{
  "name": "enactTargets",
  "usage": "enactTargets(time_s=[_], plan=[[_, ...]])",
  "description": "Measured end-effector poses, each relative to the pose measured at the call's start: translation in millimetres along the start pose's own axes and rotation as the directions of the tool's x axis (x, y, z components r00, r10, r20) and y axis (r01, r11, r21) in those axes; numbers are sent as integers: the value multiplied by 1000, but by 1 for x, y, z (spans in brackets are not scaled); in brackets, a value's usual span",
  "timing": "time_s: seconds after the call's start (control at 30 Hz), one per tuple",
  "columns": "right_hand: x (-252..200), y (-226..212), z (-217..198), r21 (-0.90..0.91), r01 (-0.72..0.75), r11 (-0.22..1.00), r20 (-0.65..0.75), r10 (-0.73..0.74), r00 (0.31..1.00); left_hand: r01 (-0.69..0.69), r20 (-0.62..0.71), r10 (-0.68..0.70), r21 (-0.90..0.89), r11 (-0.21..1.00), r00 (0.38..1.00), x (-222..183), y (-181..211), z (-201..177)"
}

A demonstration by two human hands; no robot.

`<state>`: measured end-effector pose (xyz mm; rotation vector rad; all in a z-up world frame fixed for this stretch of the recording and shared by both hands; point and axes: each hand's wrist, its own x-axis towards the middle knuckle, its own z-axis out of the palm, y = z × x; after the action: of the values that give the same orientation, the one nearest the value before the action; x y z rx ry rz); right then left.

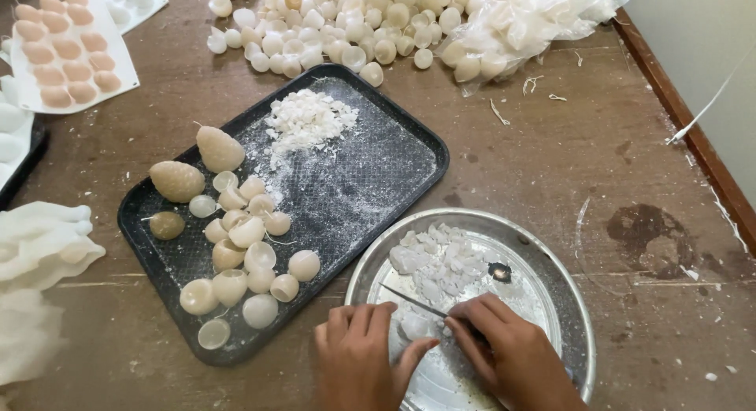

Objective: Trimming and cleaning excess wax from small egg-shaped candle pieces using a knife over a metal plate.

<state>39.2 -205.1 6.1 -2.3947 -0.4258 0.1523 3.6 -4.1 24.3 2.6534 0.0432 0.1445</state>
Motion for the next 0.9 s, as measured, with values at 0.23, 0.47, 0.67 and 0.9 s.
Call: enactTargets(time_s=[0.23, 0.47, 0.67, 0.9], plan=[[7, -29, 0, -148, -115, 982, 51, 124, 991, 42, 46, -40, -56, 998, 998, -3, -8, 12], [7, -33, 4, -186, -124, 975, 34, 133, 991, -39, -31, 36, -132, 990, 999, -6, -15, 20], [8, -37, 9, -210, -147, 967, -20, 146, 989, -46, 12, 48, -131, 990, 999, -5, -14, 16], [12, -37, 5, -216, -170, 961, -30, 168, 985, 40, 123, -23, -137, 990, 992, -6, -18, 14]])
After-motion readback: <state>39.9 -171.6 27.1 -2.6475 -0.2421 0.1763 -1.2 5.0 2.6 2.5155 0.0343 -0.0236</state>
